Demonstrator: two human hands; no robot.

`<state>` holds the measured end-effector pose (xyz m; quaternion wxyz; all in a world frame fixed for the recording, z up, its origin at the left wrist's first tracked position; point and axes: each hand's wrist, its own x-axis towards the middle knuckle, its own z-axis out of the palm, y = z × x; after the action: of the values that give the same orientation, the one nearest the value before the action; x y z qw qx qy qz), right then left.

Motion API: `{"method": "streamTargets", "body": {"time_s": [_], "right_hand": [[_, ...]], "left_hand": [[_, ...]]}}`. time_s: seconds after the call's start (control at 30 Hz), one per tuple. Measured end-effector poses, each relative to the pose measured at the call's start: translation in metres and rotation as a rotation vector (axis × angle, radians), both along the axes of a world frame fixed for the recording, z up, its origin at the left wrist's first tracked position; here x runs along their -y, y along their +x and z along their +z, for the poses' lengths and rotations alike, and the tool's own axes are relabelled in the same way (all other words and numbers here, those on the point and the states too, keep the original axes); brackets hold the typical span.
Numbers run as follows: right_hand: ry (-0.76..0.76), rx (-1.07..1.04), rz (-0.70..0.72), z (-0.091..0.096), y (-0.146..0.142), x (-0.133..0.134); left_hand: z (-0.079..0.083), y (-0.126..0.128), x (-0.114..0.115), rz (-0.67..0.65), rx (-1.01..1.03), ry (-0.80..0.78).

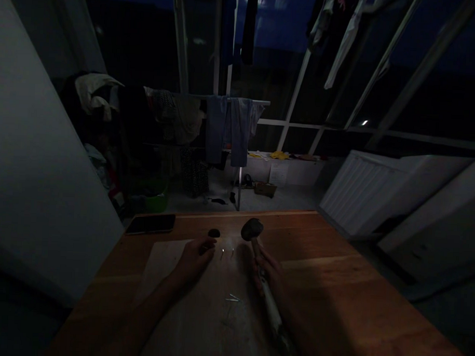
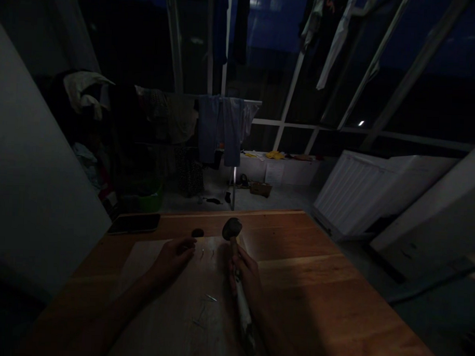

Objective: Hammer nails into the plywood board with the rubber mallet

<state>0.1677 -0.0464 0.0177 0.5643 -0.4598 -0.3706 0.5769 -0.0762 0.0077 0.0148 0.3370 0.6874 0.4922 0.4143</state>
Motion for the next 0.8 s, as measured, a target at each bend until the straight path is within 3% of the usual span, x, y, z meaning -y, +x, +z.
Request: {"method": "streamTargets", "body": {"time_s": [0.57, 0.67, 0.8], "right_hand": [[0.061, 0.052, 0.035, -0.007, -0.003, 0.001], [0.082, 0.126, 0.008, 0.001, -0.003, 0.003], [0.139, 0.204, 0.074, 0.027, -0.012, 0.01]], "left_hand": [[0.002, -0.002, 0.004, -0.097, -0.034, 0.018], [0.0, -0.004, 0.004, -0.075, -0.036, 0.022], [-0.005, -0.007, 0.0, -0.062, -0.05, 0.039]]}}
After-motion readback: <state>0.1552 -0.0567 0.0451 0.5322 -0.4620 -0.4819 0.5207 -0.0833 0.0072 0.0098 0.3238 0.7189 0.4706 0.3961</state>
